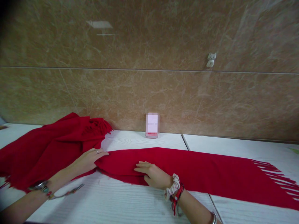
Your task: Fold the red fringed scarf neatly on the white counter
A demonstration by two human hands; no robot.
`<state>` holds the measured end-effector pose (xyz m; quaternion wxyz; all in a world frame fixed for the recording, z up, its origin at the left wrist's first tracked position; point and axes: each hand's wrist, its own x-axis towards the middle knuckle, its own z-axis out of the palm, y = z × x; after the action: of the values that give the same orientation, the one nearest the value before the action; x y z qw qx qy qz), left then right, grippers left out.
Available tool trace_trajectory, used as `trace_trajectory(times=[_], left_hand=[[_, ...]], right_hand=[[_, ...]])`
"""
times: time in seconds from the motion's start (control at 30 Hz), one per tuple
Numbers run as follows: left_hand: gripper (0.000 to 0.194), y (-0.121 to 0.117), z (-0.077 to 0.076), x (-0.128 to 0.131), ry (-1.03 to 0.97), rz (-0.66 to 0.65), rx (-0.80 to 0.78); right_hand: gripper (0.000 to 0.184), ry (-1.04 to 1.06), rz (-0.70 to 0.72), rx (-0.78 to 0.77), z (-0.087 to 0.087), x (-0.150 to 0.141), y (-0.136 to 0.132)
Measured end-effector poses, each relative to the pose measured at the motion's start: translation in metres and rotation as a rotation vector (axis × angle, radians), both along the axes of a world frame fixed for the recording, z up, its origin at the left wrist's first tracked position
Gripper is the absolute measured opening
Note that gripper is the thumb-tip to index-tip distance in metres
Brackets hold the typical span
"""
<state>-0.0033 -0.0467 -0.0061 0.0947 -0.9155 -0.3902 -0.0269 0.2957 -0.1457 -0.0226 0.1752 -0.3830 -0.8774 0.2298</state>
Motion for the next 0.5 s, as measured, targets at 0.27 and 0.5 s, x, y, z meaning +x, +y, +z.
trace_trajectory(times=[0.27,0.5], left_hand=[[0.059,0.001,0.000,-0.002,-0.046,-0.012,0.135],[0.052,0.013,0.010,0.001,-0.010,0.052,0.263]], right_hand=[[0.053,-0.095,-0.033,-0.003,0.000,0.003,-0.001],[0.041,-0.066,0.001,0.004,-0.001,0.008,0.001]])
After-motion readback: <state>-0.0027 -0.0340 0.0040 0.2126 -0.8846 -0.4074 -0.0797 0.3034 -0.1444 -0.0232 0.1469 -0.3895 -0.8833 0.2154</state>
